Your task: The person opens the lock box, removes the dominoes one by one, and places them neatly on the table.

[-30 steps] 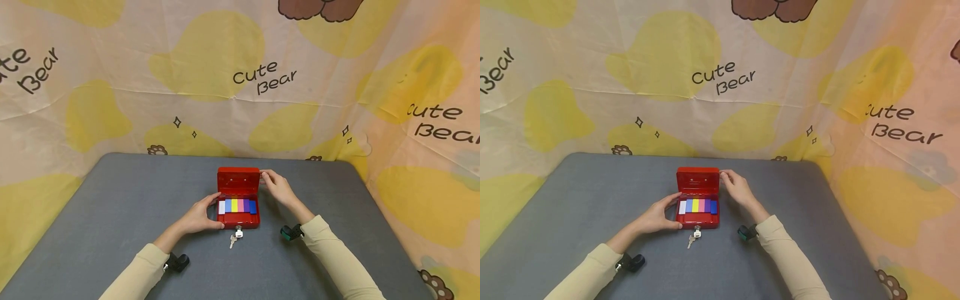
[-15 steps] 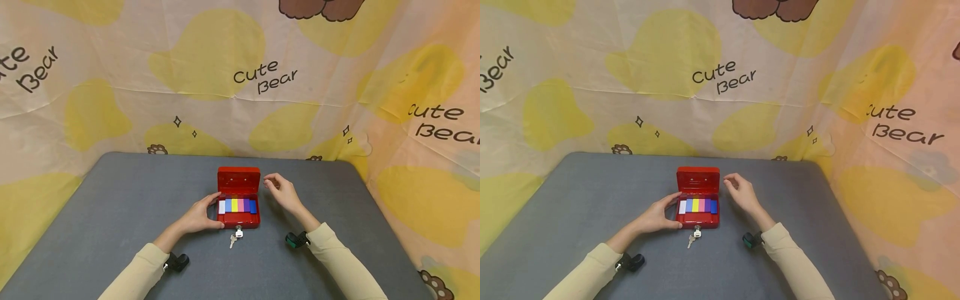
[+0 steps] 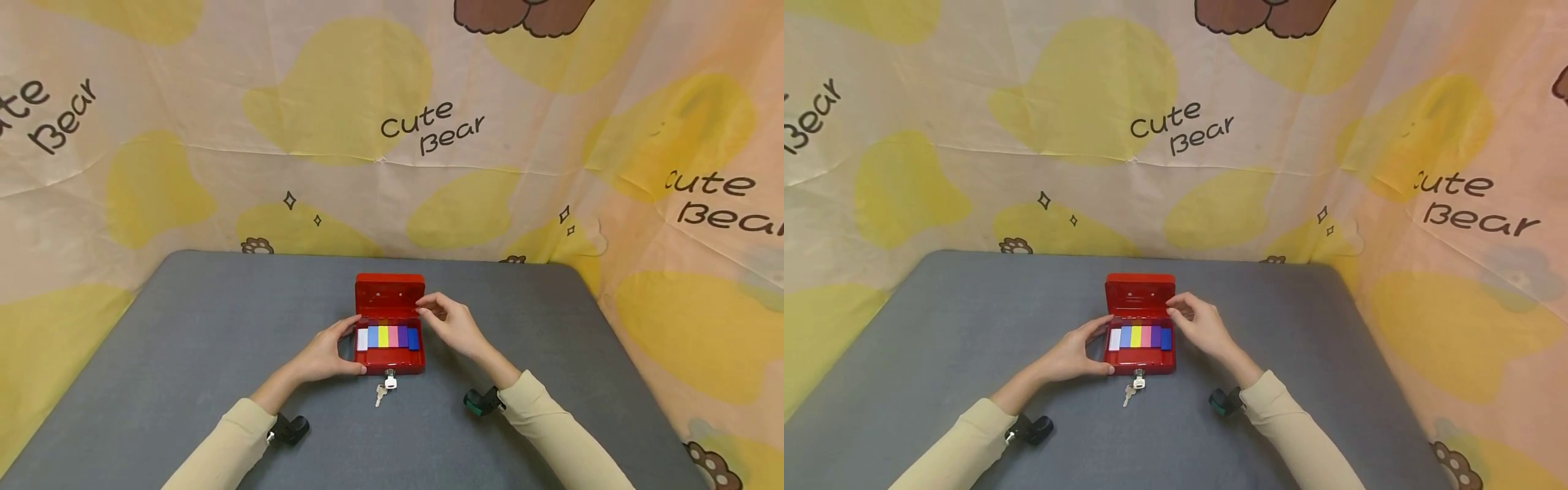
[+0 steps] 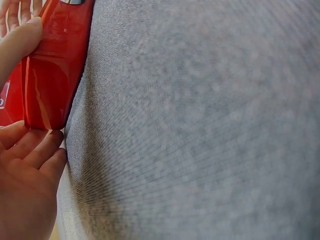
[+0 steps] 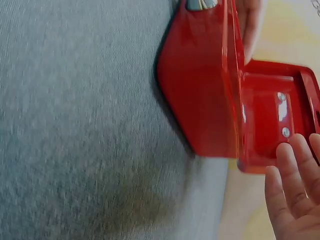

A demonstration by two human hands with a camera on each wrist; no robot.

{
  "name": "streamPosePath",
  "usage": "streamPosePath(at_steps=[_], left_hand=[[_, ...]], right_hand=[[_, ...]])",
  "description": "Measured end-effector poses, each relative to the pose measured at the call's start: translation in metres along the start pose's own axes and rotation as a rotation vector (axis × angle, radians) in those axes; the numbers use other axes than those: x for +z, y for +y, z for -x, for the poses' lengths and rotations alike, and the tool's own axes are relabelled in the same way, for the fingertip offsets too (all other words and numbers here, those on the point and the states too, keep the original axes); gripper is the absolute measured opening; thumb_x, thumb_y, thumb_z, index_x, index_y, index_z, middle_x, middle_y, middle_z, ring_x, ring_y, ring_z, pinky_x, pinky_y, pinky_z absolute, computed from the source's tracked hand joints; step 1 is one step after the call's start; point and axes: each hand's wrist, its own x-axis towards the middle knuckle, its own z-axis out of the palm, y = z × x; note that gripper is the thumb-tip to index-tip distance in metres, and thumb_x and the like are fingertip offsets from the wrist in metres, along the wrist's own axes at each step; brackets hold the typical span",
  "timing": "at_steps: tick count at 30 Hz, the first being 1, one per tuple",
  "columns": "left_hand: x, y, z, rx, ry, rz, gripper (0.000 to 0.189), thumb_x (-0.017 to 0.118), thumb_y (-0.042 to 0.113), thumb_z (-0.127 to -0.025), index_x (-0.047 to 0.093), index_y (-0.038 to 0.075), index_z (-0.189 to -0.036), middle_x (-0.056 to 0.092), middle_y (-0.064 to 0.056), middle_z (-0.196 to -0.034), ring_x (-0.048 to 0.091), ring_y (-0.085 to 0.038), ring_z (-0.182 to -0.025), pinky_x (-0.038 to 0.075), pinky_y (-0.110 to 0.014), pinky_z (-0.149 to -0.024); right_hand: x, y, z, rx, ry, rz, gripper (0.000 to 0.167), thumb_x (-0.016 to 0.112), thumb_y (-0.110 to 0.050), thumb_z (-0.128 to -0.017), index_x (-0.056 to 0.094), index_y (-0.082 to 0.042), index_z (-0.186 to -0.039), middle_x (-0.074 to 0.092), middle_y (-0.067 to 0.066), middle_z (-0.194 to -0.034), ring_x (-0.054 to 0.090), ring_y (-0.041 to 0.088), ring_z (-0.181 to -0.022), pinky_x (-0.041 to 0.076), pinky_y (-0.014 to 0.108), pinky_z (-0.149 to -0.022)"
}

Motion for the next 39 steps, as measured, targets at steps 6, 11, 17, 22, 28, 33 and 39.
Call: streamPosePath(at_steps=[6, 11, 17, 22, 28, 33, 39], left_hand=[[0.0, 0.0, 0.0, -0.011, -0.008, 0.003, 0.091, 0.081, 0.031, -0.064, 0.035, 0.015, -0.141, 0.045, -0.007, -0.137, 0.047, -0.026, -0.122, 0.041, -0.049, -0.098], [0.001, -0.001, -0.001, -0.003, -0.018, 0.016, 0.091, 0.081, 0.031, -0.065, 0.035, 0.013, -0.141, 0.044, -0.007, -0.138, 0.046, -0.026, -0.124, 0.038, -0.048, -0.101], [0.001, -0.002, -0.001, 0.004, -0.016, 0.009, 0.092, 0.081, 0.034, -0.064, 0.035, 0.012, -0.141, 0.044, -0.007, -0.138, 0.047, -0.026, -0.123, 0.038, -0.048, -0.101], [0.001, -0.003, -0.001, 0.005, -0.017, 0.014, 0.093, 0.082, 0.035, -0.064, 0.035, 0.012, -0.141, 0.044, -0.008, -0.138, 0.046, -0.025, -0.124, 0.038, -0.048, -0.101], [0.0, -0.003, -0.001, 0.015, -0.015, 0.021, 0.091, 0.081, 0.032, -0.065, 0.035, 0.013, -0.141, 0.044, -0.007, -0.138, 0.046, -0.025, -0.124, 0.038, -0.047, -0.102], [0.0, -0.003, -0.001, 0.029, -0.009, 0.018, 0.09, 0.082, 0.031, -0.065, 0.035, 0.013, -0.141, 0.044, -0.007, -0.138, 0.047, -0.025, -0.124, 0.037, -0.046, -0.102], [0.001, -0.004, -0.001, 0.04, -0.009, 0.012, 0.089, 0.081, 0.03, -0.066, 0.035, 0.013, -0.141, 0.044, -0.008, -0.138, 0.047, -0.025, -0.124, 0.036, -0.046, -0.103]], right_hand=[[0.011, -0.01, -0.002, -0.04, -0.119, 0.044, 0.021, 0.062, -0.017, -0.088, 0.062, -0.011, -0.108, 0.068, 0.0, -0.097, 0.064, 0.008, -0.083, 0.053, 0.024, -0.076], [0.018, -0.018, -0.005, -0.091, -0.221, 0.027, 0.028, 0.063, -0.013, -0.087, 0.06, -0.004, -0.114, 0.067, 0.008, -0.102, 0.063, 0.011, -0.087, 0.053, 0.027, -0.078], [0.026, -0.025, -0.011, -0.141, -0.284, 0.089, 0.034, 0.065, -0.013, -0.085, 0.059, -0.005, -0.117, 0.065, 0.006, -0.107, 0.062, 0.011, -0.09, 0.053, 0.028, -0.081], [0.034, -0.028, -0.016, -0.175, -0.334, 0.137, 0.034, 0.065, -0.017, -0.085, 0.059, -0.004, -0.116, 0.064, 0.006, -0.11, 0.062, 0.016, -0.092, 0.052, 0.031, -0.083], [0.043, -0.031, -0.019, -0.187, -0.376, 0.245, 0.037, 0.065, -0.024, -0.085, 0.06, -0.008, -0.118, 0.064, 0.004, -0.114, 0.061, 0.016, -0.098, 0.05, 0.031, -0.087], [0.051, -0.033, -0.022, -0.186, -0.391, 0.313, 0.04, 0.066, -0.025, -0.084, 0.059, -0.01, -0.12, 0.063, 0.002, -0.116, 0.06, 0.013, -0.101, 0.049, 0.029, -0.089], [0.059, -0.037, -0.022, -0.199, -0.403, 0.379, 0.042, 0.065, -0.028, -0.083, 0.059, -0.011, -0.121, 0.062, 0.001, -0.117, 0.058, 0.013, -0.103, 0.047, 0.03, -0.092]])
